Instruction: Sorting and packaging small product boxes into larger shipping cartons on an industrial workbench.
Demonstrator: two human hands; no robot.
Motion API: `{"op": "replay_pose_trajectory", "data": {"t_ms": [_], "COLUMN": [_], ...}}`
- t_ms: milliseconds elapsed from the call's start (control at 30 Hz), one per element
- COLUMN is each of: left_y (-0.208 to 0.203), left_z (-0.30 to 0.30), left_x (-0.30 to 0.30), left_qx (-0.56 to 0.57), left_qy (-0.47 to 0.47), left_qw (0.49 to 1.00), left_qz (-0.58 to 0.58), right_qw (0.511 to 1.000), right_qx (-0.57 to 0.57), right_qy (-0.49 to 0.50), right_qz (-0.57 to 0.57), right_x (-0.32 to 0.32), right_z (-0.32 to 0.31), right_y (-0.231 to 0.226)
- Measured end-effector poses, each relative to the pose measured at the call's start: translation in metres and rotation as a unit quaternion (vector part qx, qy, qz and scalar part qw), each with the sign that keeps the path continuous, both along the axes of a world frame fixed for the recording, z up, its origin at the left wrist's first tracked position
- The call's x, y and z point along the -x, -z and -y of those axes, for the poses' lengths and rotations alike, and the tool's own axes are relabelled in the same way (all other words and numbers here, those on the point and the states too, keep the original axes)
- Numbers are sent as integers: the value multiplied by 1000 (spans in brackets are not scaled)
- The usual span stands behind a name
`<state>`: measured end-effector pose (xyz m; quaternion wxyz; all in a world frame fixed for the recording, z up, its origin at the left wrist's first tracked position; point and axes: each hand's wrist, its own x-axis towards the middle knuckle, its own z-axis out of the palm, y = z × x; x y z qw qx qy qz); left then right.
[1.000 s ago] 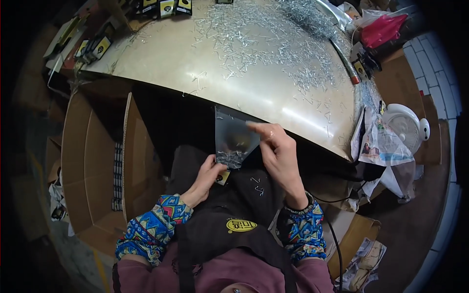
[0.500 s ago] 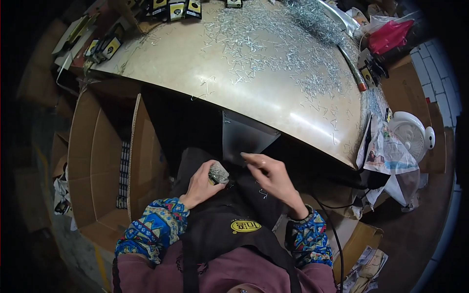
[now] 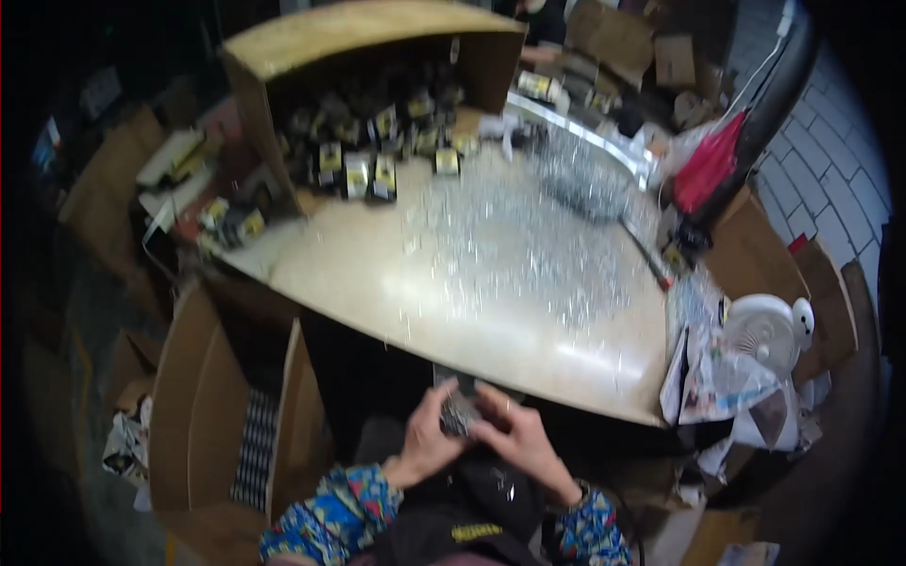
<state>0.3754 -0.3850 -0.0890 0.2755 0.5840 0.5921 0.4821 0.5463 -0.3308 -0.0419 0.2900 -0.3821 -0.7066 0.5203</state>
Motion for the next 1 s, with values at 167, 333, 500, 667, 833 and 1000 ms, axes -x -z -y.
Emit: {"op": "replay_pose_trajectory", "data": {"t_ms": [167,333,500,667,833,1000], "left_y": [-16,-14,-21,-19,-28,-25], "left_z": [-12,-9,-10,-13,-14,-14], "left_x": [-4,-2,-3,-7,-8,-14], "left_qx": [-67,5,20,6,-3,-109], "left_qy": [34,25,18,24,28,98], "left_qw": [995,1000,1000,999,999,979], "left_qz": [-65,0,-16,-36,-19,-142], "right_qw": [997,948,993,977,953,970], "right_qx": [-72,-316,-51,-158,-226,-123], "right_qy": [35,-19,46,121,178,135], "right_qz": [-6,6,93,73,98,160], "right_x": [10,14,-4,-1,8,-13], "right_z": [-7,-1,-8,-5,-5,-21], "right_y": [-9,-19,-27,-11,-30,-12]}}
